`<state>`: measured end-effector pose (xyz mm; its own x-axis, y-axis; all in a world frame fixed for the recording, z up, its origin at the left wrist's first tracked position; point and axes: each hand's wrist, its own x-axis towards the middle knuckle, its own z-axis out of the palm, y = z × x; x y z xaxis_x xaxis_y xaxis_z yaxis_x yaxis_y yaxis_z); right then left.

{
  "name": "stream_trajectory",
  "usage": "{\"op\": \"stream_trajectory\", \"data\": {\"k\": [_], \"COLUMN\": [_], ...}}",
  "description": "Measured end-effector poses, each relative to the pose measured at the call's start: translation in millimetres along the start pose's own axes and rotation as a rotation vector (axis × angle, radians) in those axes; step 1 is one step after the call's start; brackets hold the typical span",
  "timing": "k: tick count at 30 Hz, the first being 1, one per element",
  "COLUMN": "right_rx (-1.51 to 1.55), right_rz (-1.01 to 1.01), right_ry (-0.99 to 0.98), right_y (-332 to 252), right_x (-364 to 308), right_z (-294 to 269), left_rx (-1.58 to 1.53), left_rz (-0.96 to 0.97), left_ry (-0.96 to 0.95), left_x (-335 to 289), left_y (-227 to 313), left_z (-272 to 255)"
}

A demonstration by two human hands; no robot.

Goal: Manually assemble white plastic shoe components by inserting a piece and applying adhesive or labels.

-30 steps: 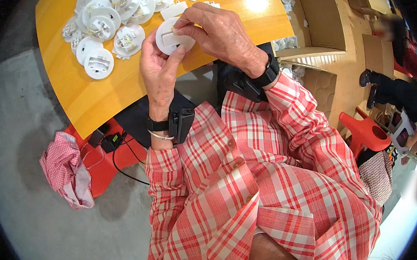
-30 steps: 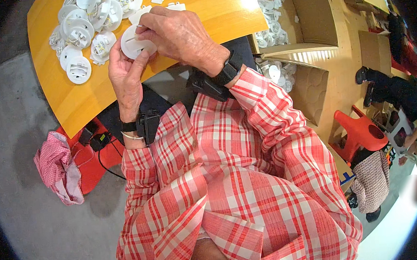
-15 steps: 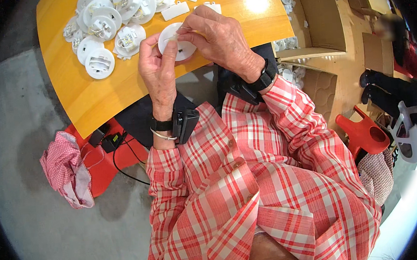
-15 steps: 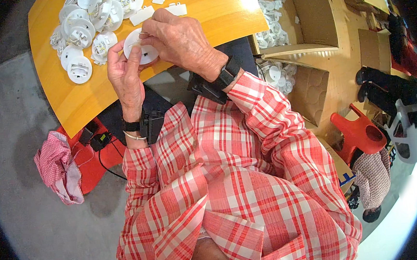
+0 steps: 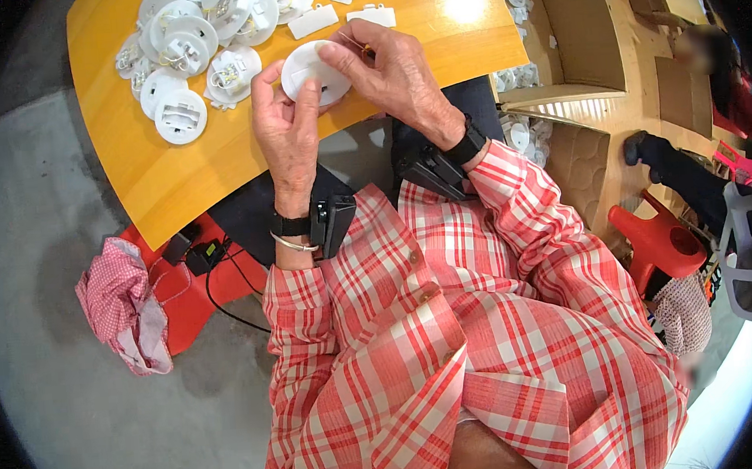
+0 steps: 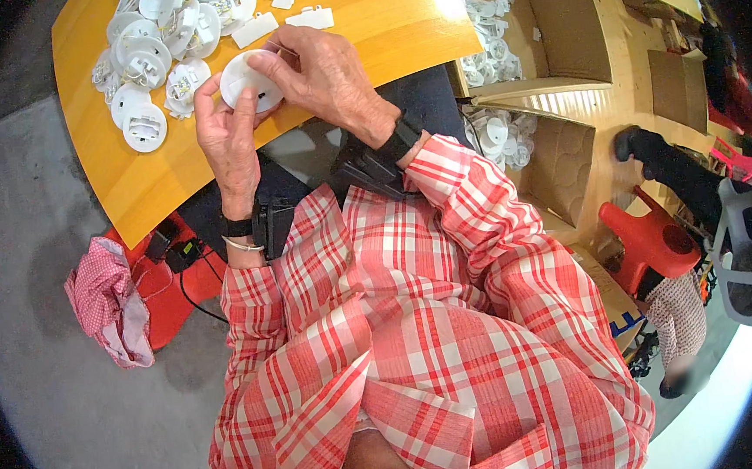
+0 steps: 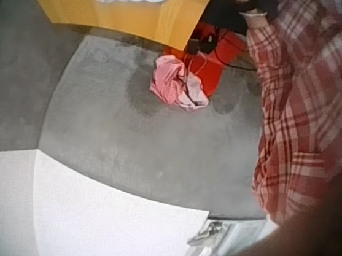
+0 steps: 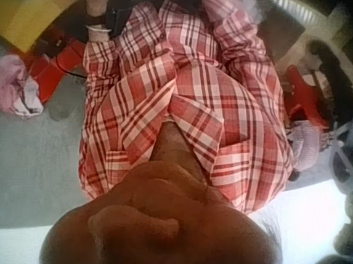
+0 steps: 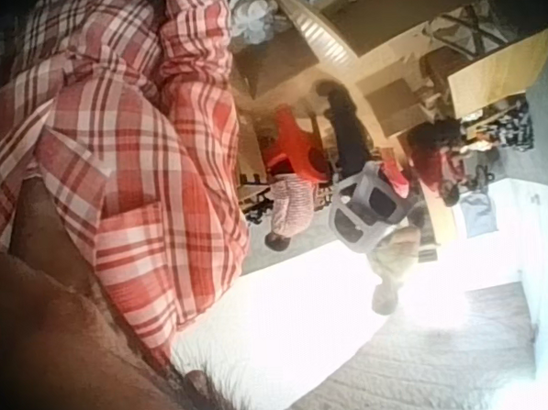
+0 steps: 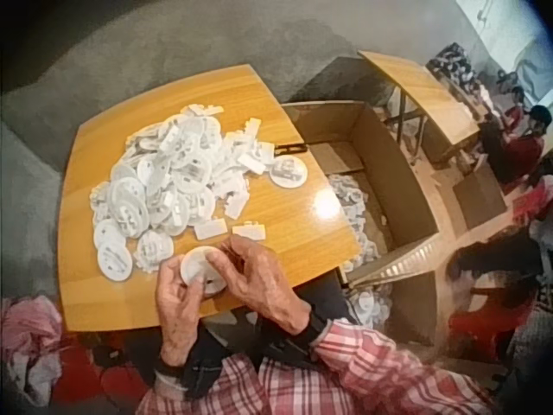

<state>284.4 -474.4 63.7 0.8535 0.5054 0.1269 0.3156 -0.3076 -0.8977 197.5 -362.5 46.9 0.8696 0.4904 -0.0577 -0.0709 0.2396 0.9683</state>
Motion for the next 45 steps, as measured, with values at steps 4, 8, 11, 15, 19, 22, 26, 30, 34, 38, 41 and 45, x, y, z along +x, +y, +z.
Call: {"op": "stream_trajectory", "data": {"k": [4, 8, 11, 15, 19, 22, 26, 30, 34, 38, 41, 45], "right_rx": [-0.055, -0.037, -0.010, 0.009, -0.085, 0.144, 0.252, 0.206, 0.293, 0.327, 0.251, 0.197], "right_rz": [-0.005, -0.005, -0.023, -0.040, -0.103, -0.050, 0.000, -0.017, 0.029, 0.038, -0.007, -0.022], "right_ry": [0.017, 0.017, -0.012, 0.011, 0.032, -0.051, -0.152, -0.177, -0.209, -0.211, -0.188, -0.158], "right_y": [-0.4, 4.0, 3.5, 3.4, 5.0, 11.3, 11.6, 11.2, 8.3, 8.4, 11.0, 11.6], "right_x": [0.0, 1.0, 1.2, -0.3, 1.2, 2.2, -0.5, -4.6, -5.8, -6.8, -6.7, -8.1], "right_z": [3.5, 3.2, 3.2, 7.2, 7.9, 4.5, -2.9, -2.1, -4.0, -4.5, -4.3, -3.4], "left_rx": [-0.004, 0.094, 0.146, 0.111, 0.126, 0.099, 0.037, 0.065, 0.092, 0.127, 0.145, 0.206], "left_rz": [-0.016, -0.165, -0.184, -0.155, -0.153, -0.164, -0.216, -0.213, -0.219, -0.241, -0.237, -0.202], "left_ry": [0.004, -0.026, -0.033, 0.005, 0.004, 0.034, 0.060, 0.090, 0.105, 0.126, 0.145, 0.189], "left_x": [1.0, 0.1, -1.2, -3.9, -2.9, -2.8, -1.0, -0.7, 2.4, 3.1, 3.4, 0.6], "left_y": [2.5, 16.4, 14.6, 15.2, 15.1, 15.2, 18.0, 22.1, 24.3, 25.4, 25.9, 24.1], "left_z": [1.5, 3.0, 2.8, 6.8, 5.9, 6.4, 2.0, 5.1, 11.0, 13.6, 16.9, 20.9]}}
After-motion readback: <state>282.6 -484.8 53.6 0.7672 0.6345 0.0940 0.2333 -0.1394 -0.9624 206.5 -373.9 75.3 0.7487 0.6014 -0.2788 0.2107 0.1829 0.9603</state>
